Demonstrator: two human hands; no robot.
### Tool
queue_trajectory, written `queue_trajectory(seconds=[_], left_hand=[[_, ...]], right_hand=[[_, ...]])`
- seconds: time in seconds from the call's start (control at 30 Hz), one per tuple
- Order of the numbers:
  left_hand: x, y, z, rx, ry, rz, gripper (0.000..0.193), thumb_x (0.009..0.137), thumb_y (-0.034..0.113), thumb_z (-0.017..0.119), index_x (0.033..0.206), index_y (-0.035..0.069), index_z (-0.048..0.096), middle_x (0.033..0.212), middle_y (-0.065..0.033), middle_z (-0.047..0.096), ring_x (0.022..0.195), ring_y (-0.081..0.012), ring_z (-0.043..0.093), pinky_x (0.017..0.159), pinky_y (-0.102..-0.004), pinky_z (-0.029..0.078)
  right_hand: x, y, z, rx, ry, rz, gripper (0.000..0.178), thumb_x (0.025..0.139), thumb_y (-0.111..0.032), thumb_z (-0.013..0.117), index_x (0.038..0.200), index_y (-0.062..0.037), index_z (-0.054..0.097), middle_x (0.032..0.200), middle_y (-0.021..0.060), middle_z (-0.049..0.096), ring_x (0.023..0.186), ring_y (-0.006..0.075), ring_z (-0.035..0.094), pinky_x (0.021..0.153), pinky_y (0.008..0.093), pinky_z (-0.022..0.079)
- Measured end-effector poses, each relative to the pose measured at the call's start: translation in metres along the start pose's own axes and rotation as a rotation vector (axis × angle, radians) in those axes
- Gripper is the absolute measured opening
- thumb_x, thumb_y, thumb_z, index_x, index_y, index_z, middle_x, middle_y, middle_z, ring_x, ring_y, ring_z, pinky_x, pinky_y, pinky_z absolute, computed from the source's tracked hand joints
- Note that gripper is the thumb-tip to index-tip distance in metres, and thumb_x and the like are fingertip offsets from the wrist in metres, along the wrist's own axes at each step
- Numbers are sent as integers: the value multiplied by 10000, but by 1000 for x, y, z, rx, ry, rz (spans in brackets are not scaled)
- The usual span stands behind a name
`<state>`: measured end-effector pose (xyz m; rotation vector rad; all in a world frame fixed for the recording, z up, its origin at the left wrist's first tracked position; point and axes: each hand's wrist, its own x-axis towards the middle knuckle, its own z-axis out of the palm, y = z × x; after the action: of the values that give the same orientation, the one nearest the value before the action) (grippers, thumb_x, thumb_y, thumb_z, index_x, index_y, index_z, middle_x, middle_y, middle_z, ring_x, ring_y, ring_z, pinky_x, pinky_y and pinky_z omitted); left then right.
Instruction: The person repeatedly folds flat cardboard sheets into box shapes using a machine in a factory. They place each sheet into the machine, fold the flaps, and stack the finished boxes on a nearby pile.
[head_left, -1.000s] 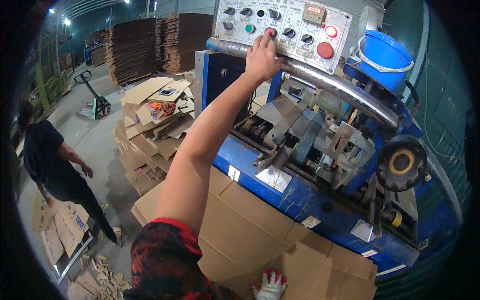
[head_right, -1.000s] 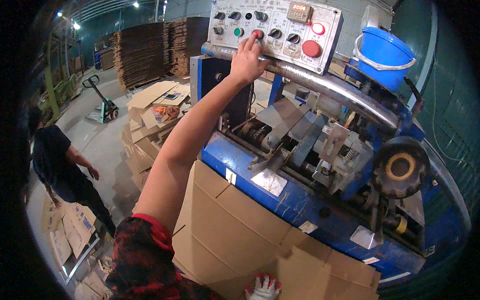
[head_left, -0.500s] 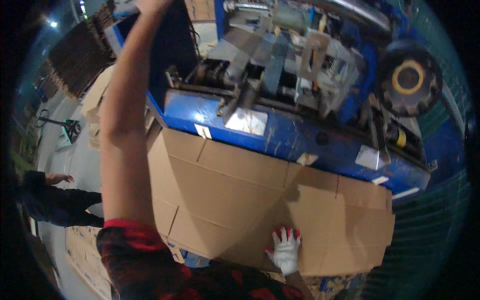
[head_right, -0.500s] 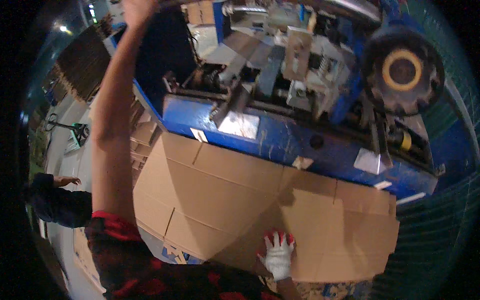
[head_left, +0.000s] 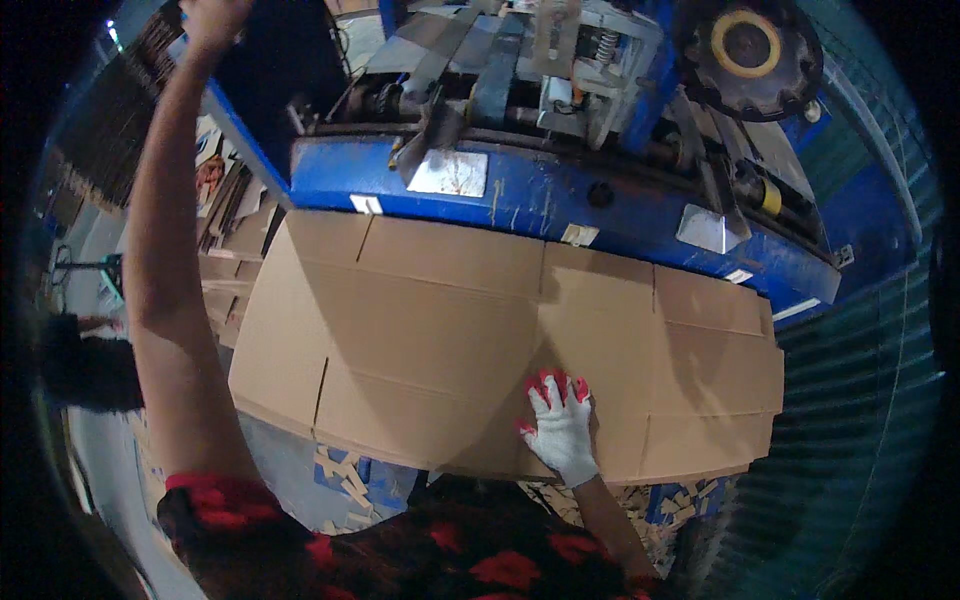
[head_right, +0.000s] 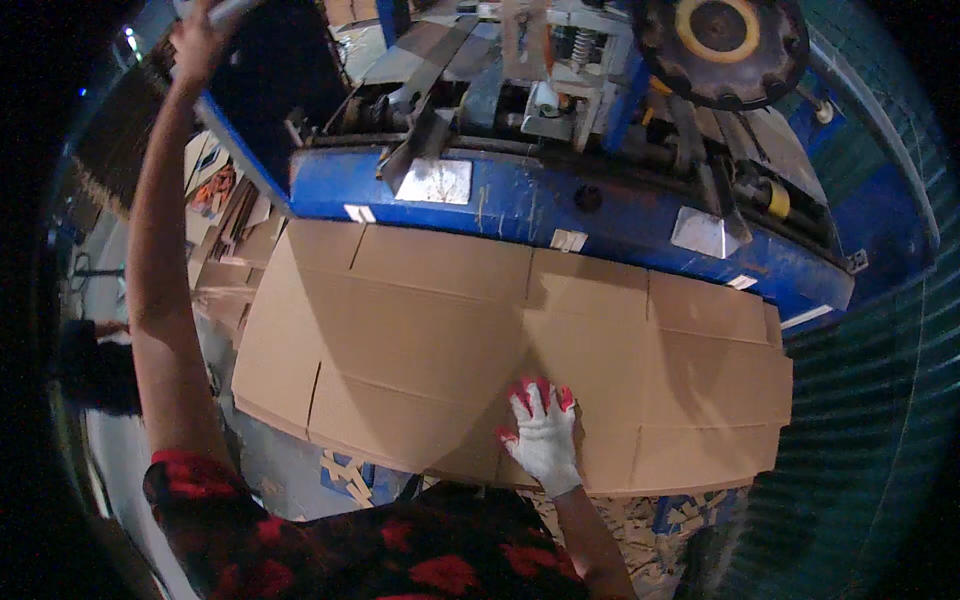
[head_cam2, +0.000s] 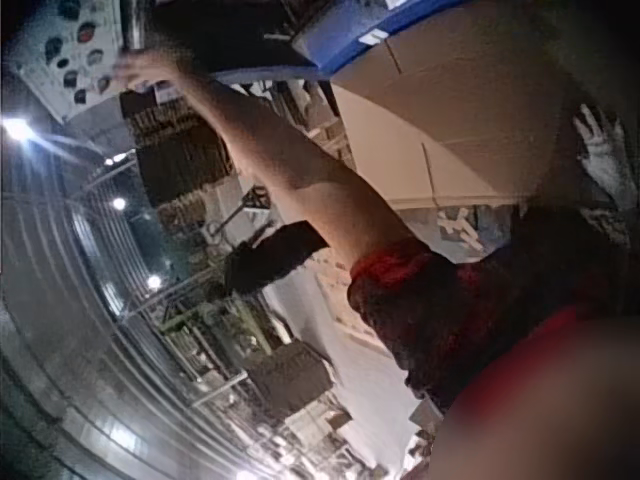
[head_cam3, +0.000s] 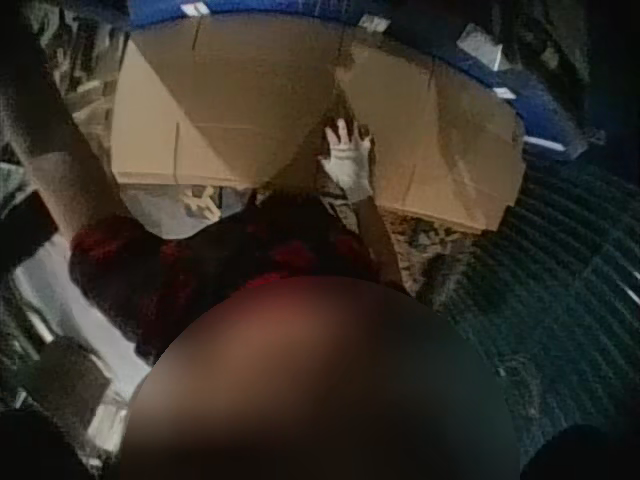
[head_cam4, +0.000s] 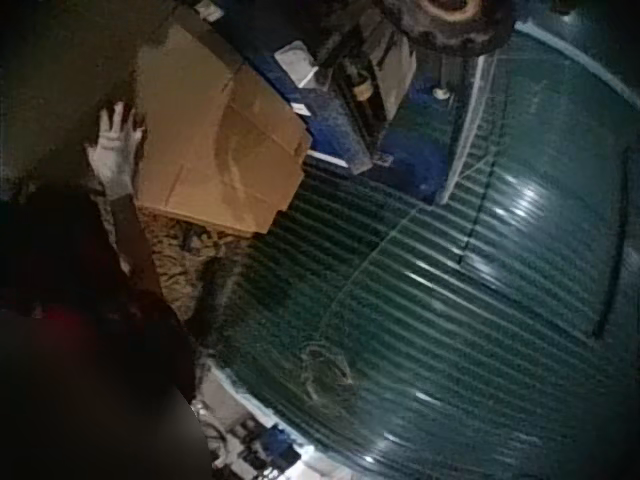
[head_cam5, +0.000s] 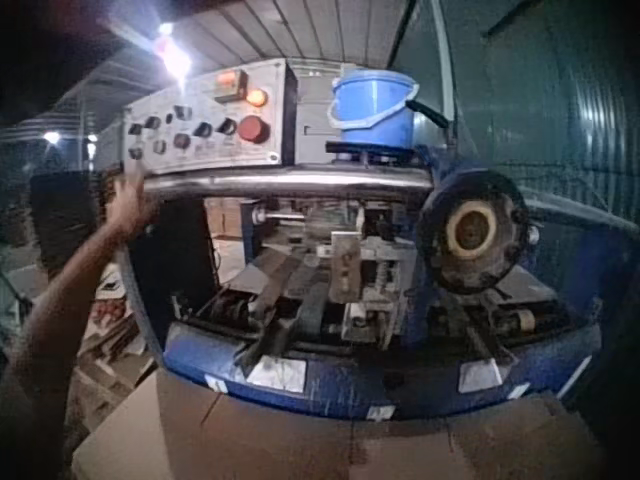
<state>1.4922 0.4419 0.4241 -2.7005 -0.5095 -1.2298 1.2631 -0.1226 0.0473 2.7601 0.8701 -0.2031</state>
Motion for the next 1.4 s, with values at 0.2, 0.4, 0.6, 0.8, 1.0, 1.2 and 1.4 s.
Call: queue_trajectory(seconds=[0.2, 0.4, 0.6, 0.8, 1.0, 1.2, 1.4], left_hand=[[-300, -86, 71, 144, -413, -77, 694, 835, 551, 583, 1314, 72, 435, 1241, -179, 549, 1200, -397, 462, 987, -537, 376], [-541, -126, 7, 188, -885, -832, 791, 802, 555, 604, 1416, 131, 344, 1460, -182, 321, 1381, -387, 207, 1085, -546, 232], [-597, -113, -19, 55, -434, -953, 834, 757, 452, 695, 1390, 47, 333, 1422, -205, 339, 1378, -386, 170, 1091, -502, 212], [-618, -102, -22, -779, 16, -1259, 609, 749, 75, 726, 1293, 12, 459, 1135, -131, 578, 957, -212, 580, 731, -347, 532], [-600, -121, -14, -566, -16, -944, 329, 812, -17, 642, 1123, -79, 556, 1077, -167, 619, 916, -265, 608, 818, -380, 524], [-601, -159, -6, -1513, 43, -1315, 371, 915, 173, 563, 1221, -34, 522, 1219, -166, 576, 1086, -285, 574, 913, -424, 504], [-610, -214, -9, -1546, -149, -1354, 442, 955, 295, 523, 1276, -9, 498, 1252, -152, 568, 1107, -266, 577, 912, -391, 503]], right_hand=[[-1, -2, 4, 94, 270, -4, 661, 827, -536, 540, 1362, -153, 474, 1471, 95, 342, 1346, 327, 299, 1124, 529, 167], [-7, 7, -14, 302, 244, -58, 645, 767, -366, 670, 1317, -81, 489, 1411, 135, 395, 1353, 340, 308, 1128, 534, 170], [-24, 29, -9, 299, 152, -97, 774, 729, -287, 744, 1377, -51, 393, 1461, 165, 334, 1381, 352, 260, 1140, 532, 148], [-85, 103, 27, 311, 489, 565, 891, 761, -361, 735, 1438, -10, 276, 1479, 181, 304, 1390, 356, 236, 1141, 494, 174], [-159, 177, 98, 268, 410, 1642, 1089, 691, -530, 761, 1431, 53, 216, 1487, 231, 227, 1394, 377, 170, 1121, 446, 249], [-159, 172, 128, 1700, 1325, 1148, 701, 798, -100, 710, 1363, 12, 311, 1270, 129, 505, 1140, 259, 530, 965, 377, 449], [-161, 169, 97, 1482, 1391, 1182, 575, 815, -42, 681, 1317, -30, 401, 1215, 117, 539, 1073, 202, 562, 921, 345, 472]])
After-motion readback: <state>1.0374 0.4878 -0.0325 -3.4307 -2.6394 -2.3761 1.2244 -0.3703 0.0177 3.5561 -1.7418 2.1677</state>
